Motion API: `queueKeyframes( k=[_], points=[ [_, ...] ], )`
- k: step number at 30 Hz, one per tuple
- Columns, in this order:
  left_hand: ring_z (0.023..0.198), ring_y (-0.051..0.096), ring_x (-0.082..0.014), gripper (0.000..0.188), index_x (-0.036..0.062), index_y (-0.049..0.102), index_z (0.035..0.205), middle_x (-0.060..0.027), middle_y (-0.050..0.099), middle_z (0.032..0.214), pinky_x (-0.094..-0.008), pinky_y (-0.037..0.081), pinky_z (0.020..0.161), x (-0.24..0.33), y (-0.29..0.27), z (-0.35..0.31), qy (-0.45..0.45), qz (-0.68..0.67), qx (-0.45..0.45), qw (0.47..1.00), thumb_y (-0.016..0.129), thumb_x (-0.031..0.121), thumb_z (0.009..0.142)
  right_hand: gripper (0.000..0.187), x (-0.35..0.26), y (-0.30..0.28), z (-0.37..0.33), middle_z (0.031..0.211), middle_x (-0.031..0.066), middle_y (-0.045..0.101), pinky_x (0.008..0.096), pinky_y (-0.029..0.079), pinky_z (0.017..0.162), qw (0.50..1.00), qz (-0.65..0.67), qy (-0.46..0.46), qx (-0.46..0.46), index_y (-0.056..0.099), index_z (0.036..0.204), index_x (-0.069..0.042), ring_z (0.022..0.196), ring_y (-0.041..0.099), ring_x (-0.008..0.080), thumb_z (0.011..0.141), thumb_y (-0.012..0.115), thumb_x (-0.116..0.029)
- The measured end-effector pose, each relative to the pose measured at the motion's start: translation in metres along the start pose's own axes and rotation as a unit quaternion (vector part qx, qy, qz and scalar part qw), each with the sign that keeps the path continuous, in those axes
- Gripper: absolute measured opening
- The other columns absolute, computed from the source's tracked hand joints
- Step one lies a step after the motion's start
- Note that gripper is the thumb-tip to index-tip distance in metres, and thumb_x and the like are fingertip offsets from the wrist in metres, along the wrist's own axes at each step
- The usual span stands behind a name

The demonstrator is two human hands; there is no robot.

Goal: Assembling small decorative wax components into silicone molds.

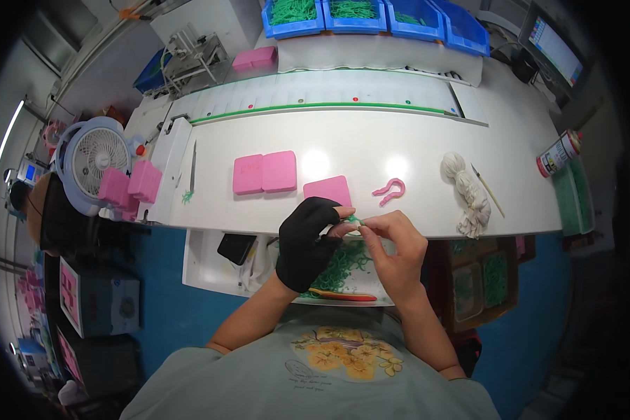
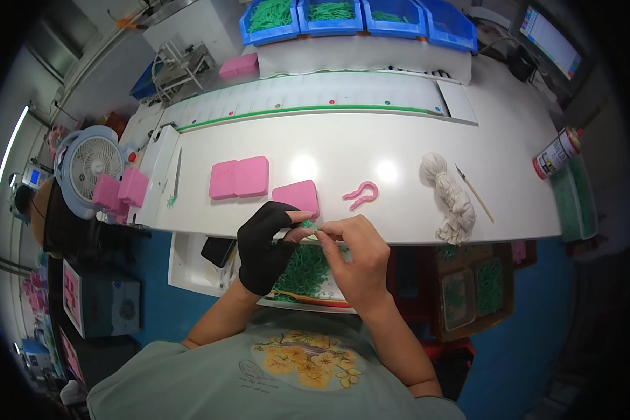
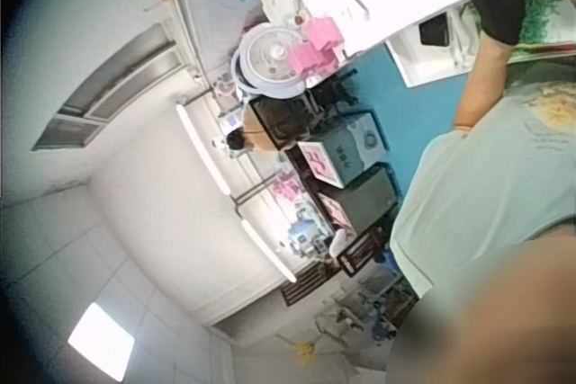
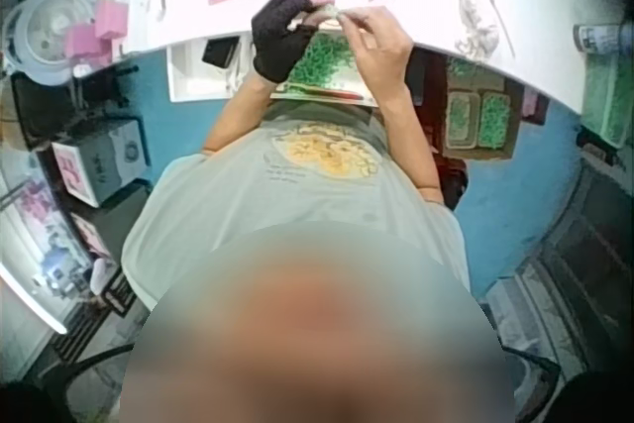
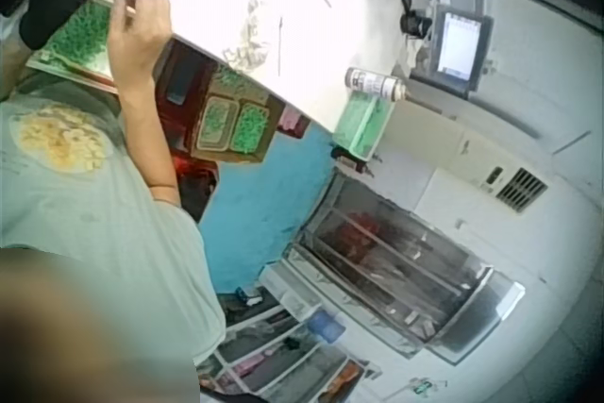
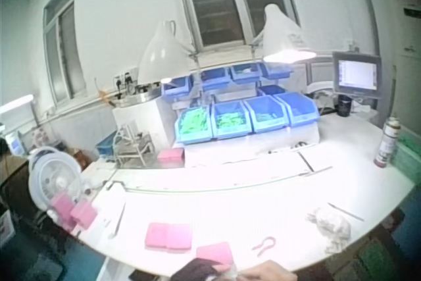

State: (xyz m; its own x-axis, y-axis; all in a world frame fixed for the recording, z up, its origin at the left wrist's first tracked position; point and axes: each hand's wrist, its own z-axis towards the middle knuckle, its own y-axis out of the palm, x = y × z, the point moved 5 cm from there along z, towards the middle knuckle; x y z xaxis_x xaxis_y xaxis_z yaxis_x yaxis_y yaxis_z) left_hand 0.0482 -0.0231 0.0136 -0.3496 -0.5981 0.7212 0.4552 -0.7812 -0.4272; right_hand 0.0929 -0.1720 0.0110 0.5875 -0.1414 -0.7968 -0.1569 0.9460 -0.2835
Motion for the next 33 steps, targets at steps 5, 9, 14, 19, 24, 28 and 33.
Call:
queueKeyframes(
  k=[5, 9, 14, 19, 24, 28, 33],
  points=[
    [0.073, 0.063, -0.0180, 0.022, 0.0030, 0.069, 0.097, -0.0079, 0.065, 0.083, -0.0282, 0.050, 0.066, 0.001, 0.002, -0.001, -0.027, 0.015, 0.003, 1.000, 0.075, 0.002, 0.075, 0.013, -0.006, -0.001, 0.001, 0.075, 0.0100, 0.061, 0.0326, 0.048, 0.060, 0.999, -0.041, -0.031, -0.003, 0.064, 0.086, -0.002, 0.068, 0.060, 0.0244, 0.076, 0.071, 0.002],
    [0.074, 0.064, -0.0185, 0.018, 0.0038, 0.070, 0.096, -0.0078, 0.066, 0.083, -0.0280, 0.050, 0.067, 0.001, 0.003, -0.002, -0.015, 0.044, 0.003, 0.999, 0.073, 0.004, 0.078, 0.014, -0.009, -0.001, 0.001, 0.076, 0.0100, 0.061, 0.0335, 0.047, 0.060, 0.998, -0.048, -0.041, -0.022, 0.064, 0.087, -0.002, 0.068, 0.059, 0.0247, 0.076, 0.071, 0.002],
    [0.074, 0.064, -0.0232, 0.019, 0.0055, 0.069, 0.098, -0.0090, 0.063, 0.085, -0.0323, 0.051, 0.065, -0.003, 0.004, -0.005, -0.018, 0.025, -0.001, 1.000, 0.072, 0.006, 0.079, 0.014, -0.008, 0.000, 0.000, 0.077, 0.0100, 0.061, 0.0335, 0.047, 0.060, 0.998, -0.041, -0.038, -0.019, 0.065, 0.089, -0.002, 0.069, 0.059, 0.0246, 0.076, 0.071, 0.002],
    [0.076, 0.064, -0.0238, 0.017, 0.0054, 0.069, 0.097, -0.0093, 0.063, 0.085, -0.0320, 0.052, 0.066, -0.002, 0.004, -0.005, -0.010, 0.024, 0.012, 1.000, 0.071, 0.007, 0.080, 0.015, -0.008, 0.000, 0.000, 0.077, 0.0101, 0.061, 0.0336, 0.047, 0.060, 0.999, -0.034, -0.030, -0.021, 0.065, 0.090, -0.002, 0.069, 0.059, 0.0247, 0.076, 0.071, 0.001],
    [0.076, 0.064, -0.0241, 0.018, 0.0055, 0.069, 0.098, -0.0094, 0.063, 0.085, -0.0325, 0.051, 0.067, -0.003, 0.004, -0.006, -0.013, 0.021, 0.015, 1.000, 0.070, 0.006, 0.080, 0.012, -0.007, 0.001, -0.001, 0.076, 0.0108, 0.062, 0.0323, 0.048, 0.057, 0.999, -0.020, -0.018, -0.025, 0.065, 0.089, -0.001, 0.065, 0.060, 0.0234, 0.080, 0.071, -0.002],
    [0.077, 0.063, -0.0245, 0.020, 0.0055, 0.069, 0.099, -0.0095, 0.063, 0.085, -0.0331, 0.051, 0.066, 0.001, 0.000, -0.005, 0.001, 0.045, 0.018, 0.999, 0.069, 0.003, 0.079, 0.011, 0.003, 0.003, -0.012, 0.072, 0.0101, 0.063, 0.0283, 0.046, 0.051, 0.994, 0.026, 0.066, -0.081, 0.064, 0.090, 0.000, 0.057, 0.059, 0.0168, 0.091, 0.063, -0.011],
    [0.072, 0.061, -0.0206, 0.017, 0.0038, 0.069, 0.096, -0.0082, 0.062, 0.082, -0.0292, 0.048, 0.064, 0.003, -0.002, -0.007, 0.022, 0.046, 0.029, 0.998, 0.070, 0.002, 0.079, 0.025, 0.014, 0.014, -0.032, 0.069, 0.0049, 0.062, 0.0228, 0.042, 0.048, 0.908, 0.250, 0.283, -0.179, 0.061, 0.088, 0.001, 0.054, 0.054, 0.0070, 0.100, 0.051, -0.018]
  ],
)
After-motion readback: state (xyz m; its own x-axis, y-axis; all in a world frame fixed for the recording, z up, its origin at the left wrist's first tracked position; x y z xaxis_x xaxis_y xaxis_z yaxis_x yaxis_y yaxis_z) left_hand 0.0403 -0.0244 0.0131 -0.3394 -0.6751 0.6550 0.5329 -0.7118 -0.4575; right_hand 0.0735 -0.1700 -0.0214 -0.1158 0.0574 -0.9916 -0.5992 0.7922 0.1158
